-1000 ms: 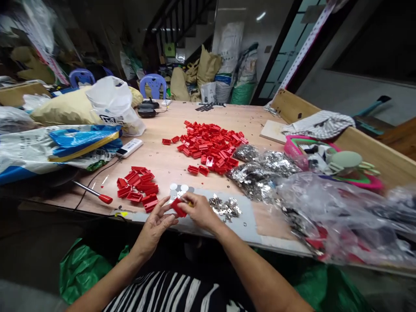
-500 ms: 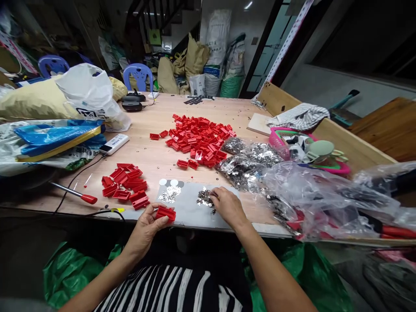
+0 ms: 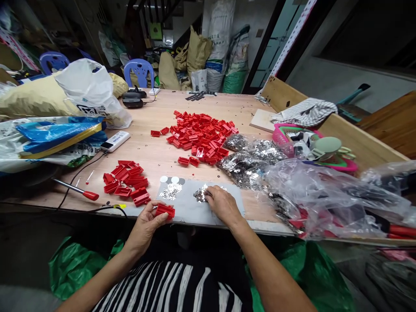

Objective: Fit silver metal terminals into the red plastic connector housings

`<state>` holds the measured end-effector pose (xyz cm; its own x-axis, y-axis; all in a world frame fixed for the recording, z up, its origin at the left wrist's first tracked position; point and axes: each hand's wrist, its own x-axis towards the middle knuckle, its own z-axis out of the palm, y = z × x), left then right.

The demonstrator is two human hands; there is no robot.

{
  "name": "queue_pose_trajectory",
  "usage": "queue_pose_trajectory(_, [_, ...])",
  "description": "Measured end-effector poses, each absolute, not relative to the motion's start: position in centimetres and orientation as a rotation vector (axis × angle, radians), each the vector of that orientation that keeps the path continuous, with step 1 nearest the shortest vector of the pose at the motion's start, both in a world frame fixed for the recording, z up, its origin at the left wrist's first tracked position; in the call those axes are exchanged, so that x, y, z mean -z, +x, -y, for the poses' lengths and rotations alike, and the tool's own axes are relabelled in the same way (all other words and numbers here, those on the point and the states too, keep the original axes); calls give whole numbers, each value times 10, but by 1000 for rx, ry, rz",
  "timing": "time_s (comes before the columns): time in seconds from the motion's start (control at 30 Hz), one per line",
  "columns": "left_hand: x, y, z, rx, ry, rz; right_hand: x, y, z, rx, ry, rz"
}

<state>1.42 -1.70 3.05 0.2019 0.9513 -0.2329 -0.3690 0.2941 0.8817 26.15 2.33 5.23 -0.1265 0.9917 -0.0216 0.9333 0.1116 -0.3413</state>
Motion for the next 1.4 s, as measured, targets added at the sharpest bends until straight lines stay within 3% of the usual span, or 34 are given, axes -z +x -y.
queue_pose_trajectory(0.77, [-33, 17, 17, -1069, 747, -911, -47, 238, -14, -205, -2050, 2338])
queue_pose_trajectory(1.4, [-33, 18, 19, -1067, 728, -921, -43, 246, -9, -340, -1909, 2235])
